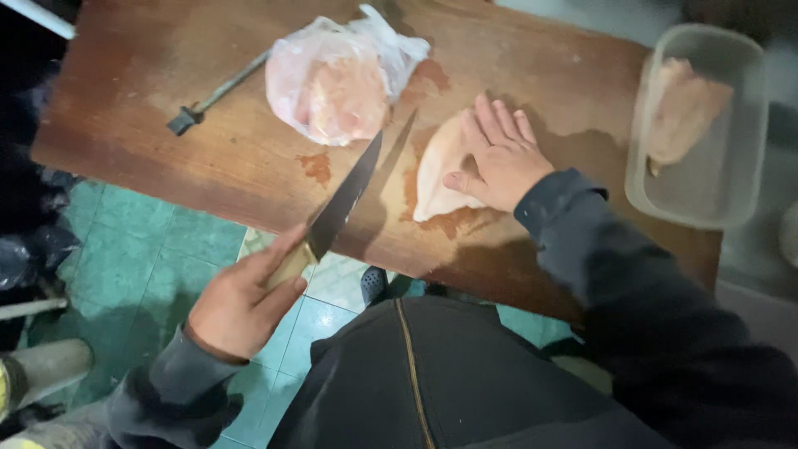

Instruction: Slicing and prepping raw chicken breasts using a knife on a wooden cutting board.

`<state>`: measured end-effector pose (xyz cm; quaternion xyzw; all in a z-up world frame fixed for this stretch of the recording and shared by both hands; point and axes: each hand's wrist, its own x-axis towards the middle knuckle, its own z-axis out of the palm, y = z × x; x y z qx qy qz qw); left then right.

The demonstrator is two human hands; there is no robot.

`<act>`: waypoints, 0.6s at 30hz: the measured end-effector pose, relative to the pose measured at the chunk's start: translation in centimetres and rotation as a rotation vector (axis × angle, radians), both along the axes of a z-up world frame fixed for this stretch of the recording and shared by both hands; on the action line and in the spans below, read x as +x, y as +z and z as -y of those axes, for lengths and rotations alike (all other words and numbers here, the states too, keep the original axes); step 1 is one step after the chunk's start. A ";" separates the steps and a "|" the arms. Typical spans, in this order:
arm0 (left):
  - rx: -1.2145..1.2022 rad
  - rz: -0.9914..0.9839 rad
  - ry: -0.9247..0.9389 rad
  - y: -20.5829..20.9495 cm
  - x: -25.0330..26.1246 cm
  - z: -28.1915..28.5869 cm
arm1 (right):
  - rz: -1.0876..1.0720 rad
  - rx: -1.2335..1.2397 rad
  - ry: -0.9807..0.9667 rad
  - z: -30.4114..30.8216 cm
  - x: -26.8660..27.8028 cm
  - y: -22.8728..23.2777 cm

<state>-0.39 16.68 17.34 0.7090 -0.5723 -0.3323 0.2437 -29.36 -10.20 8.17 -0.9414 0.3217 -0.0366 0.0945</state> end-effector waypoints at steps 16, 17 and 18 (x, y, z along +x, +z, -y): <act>0.011 -0.152 0.338 -3.7 1.7 -7.3 | 0.160 -0.021 0.108 -3.2 6.1 -2.2; 0.022 -0.159 0.337 -3.6 1.5 -7.2 | 0.152 -0.012 0.105 -2.1 5.1 -1.7; 0.134 -0.177 0.378 -3.4 1.4 -7.2 | 0.150 -0.006 -0.030 -1.1 4.2 -1.2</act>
